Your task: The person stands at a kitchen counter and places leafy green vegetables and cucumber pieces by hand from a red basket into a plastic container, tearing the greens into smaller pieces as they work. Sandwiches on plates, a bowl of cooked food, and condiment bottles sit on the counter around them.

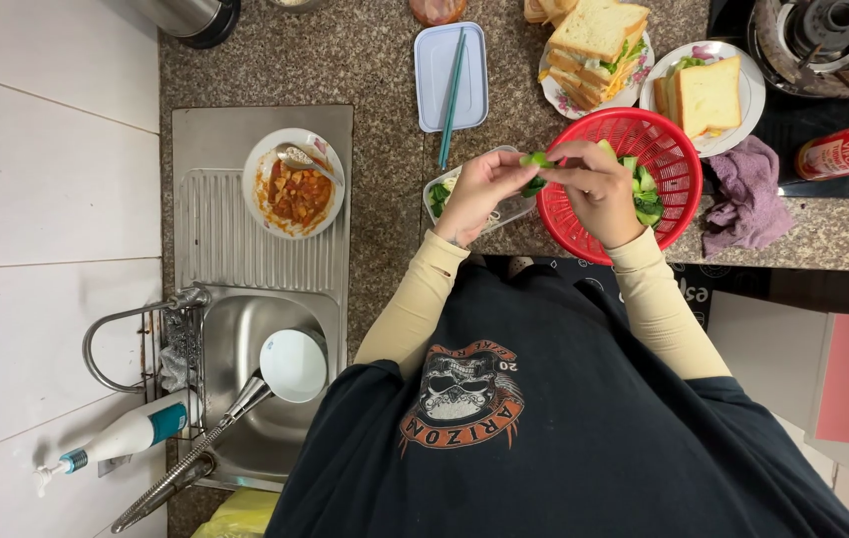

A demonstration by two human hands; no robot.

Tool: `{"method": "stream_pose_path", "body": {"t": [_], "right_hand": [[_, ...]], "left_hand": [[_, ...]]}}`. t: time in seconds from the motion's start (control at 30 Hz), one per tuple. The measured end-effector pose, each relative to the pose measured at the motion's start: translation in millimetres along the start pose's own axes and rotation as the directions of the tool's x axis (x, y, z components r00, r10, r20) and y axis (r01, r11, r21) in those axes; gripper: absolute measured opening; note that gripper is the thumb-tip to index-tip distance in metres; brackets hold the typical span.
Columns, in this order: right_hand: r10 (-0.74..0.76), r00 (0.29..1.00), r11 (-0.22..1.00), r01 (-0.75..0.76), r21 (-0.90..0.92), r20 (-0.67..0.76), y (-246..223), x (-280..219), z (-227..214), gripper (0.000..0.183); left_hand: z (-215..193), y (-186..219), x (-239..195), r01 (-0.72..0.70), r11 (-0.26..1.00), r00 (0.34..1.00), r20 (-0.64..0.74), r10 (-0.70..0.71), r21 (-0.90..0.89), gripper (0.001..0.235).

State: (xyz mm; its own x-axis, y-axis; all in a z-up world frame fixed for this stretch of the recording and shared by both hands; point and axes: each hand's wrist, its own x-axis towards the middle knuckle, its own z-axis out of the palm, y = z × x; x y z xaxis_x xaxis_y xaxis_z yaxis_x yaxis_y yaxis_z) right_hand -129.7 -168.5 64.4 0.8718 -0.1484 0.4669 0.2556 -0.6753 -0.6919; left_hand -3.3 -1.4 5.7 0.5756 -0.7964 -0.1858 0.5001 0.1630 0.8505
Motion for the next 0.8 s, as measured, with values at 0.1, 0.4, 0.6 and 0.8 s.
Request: {"method": "stream_pose_path", "body": {"t": [0.1,0.4,0.6,0.8], "right_hand": [[0.037,0.999,0.984,-0.036,0.176,-0.005,2.9,-0.4,0.2,0.035],[0.233,0.972,0.937,-0.232,0.262,0.028,3.2,0.4,5.2,0.026],[0.184,0.982,0.959,-0.173,0.226,-0.03,2.7,2.4,10.4,0.028],[0.16,0.987,0.946,-0.158,0.283,0.016,8.7,1.5,21.5,0.029]], "left_hand": [[-6.5,-10.7,2.0,-0.03,0.999,1.0,0.006,0.031,-0.012,0.023],[7.7,17.0,-8.1,-0.066,0.992,0.997,0.039,0.063,0.104,0.028],[-7.1,-3.6,-5.4,-0.085,0.968,0.996,0.015,0.083,0.236,0.033],[-9.3,16.2,-16.1,-0.008,0.991,0.998,0.062,0.0,0.133,0.034]]}}
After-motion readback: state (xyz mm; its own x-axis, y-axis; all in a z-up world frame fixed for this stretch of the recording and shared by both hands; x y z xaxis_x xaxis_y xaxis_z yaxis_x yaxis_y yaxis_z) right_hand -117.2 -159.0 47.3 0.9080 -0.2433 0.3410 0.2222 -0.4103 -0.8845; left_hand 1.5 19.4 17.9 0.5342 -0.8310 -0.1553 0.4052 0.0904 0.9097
